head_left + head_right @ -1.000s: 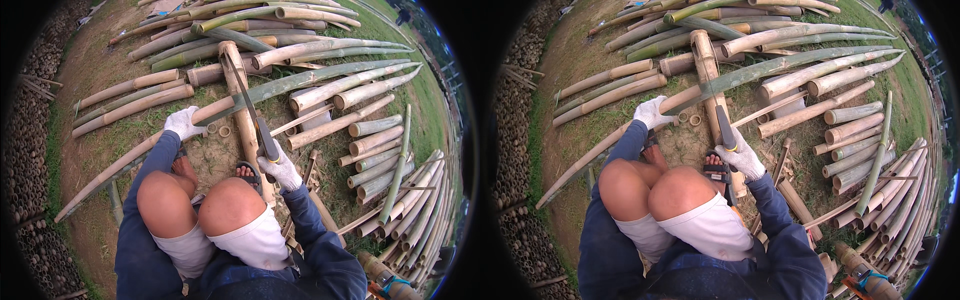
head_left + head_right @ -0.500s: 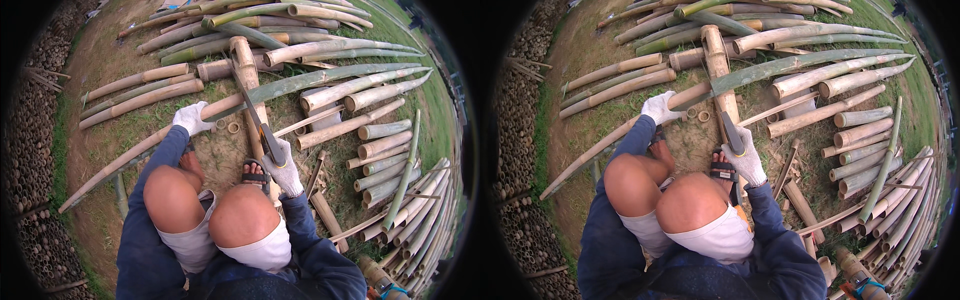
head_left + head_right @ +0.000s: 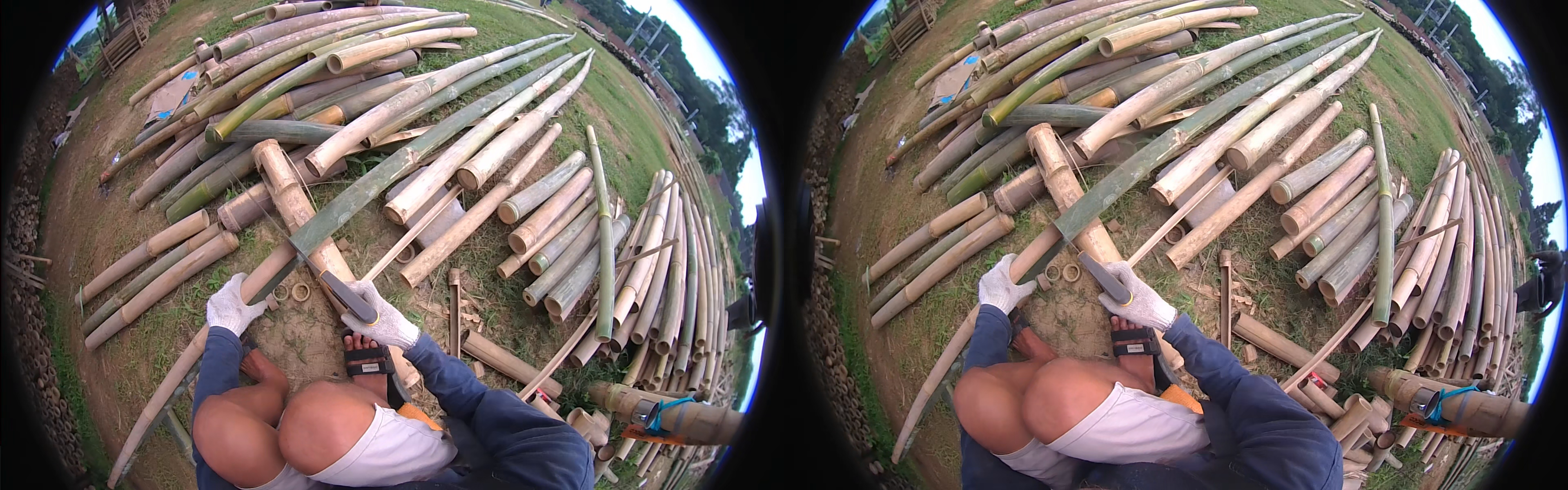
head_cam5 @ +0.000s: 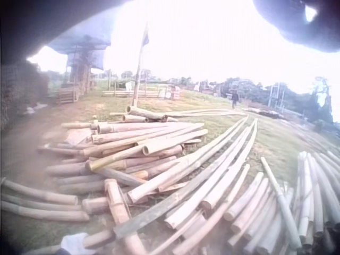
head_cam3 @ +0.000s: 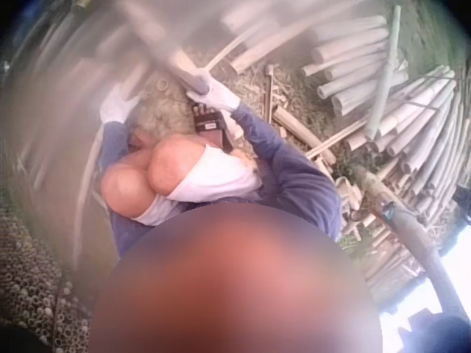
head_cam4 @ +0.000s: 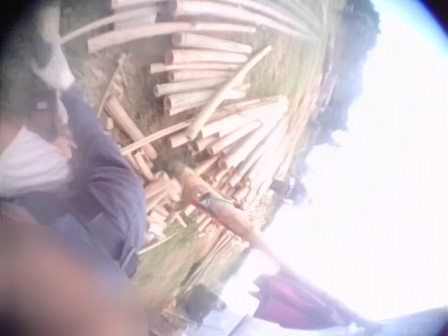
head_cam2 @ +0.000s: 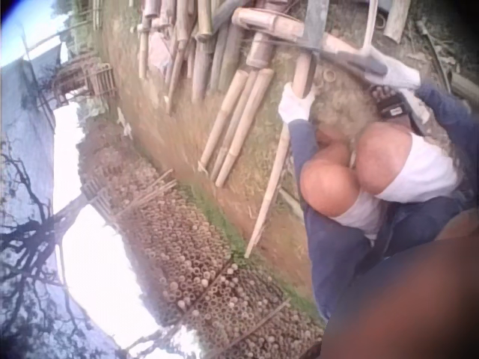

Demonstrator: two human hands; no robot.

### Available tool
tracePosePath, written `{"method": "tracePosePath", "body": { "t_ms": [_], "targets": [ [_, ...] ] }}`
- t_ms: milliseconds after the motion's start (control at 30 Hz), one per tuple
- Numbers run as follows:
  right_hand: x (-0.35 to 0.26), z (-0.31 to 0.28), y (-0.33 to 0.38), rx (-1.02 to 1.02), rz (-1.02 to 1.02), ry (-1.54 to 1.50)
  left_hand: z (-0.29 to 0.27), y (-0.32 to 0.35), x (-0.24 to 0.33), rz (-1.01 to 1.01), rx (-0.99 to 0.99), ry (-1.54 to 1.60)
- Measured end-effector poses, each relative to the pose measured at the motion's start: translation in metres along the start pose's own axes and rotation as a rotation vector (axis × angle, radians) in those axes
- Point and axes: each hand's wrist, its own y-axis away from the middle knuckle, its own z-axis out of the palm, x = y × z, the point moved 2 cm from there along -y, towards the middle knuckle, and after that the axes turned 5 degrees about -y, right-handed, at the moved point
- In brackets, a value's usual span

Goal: The person selects bamboo poles from a large outdoor pile, positions them on a makeshift sawhorse, and cuts them into shorter sections using a hand saw. The person repeatedly picks up poles, aligns them, saws through them, and sets the cut pieces aside.

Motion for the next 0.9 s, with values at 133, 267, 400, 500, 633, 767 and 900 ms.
{"method": "tracePosePath", "body": {
  "t_ms": [133,267,400,500,633,767,900],
  "targets": [
    [0.023,0.017,-0.049,0.015,0.031,-0.117,-0.003,-0.001,0.003,-0.018,0.001,-0.004],
    [0.008,-0.003,0.032,-0.037,0.118,-0.063,-0.003,0.000,0.003,0.005,0.020,0.008],
    [-0.032,-0.026,0.146,0.001,0.154,0.065,0.000,-0.004,0.001,-0.004,0.031,0.019],
    [-0.031,-0.025,0.130,0.031,0.122,-0.030,0.000,-0.005,0.001,-0.045,0.000,0.002],
    [0.008,-0.002,0.014,-0.001,0.102,0.000,-0.001,0.000,0.006,-0.046,-0.026,0.018],
    [0.018,0.018,-0.031,0.038,-0.125,0.081,-0.005,-0.003,-0.004,0.042,0.026,-0.062],
    [0.017,0.015,-0.014,0.099,0.062,0.034,-0.012,-0.021,-0.045,-0.048,-0.024,0.111]
  ]
}}
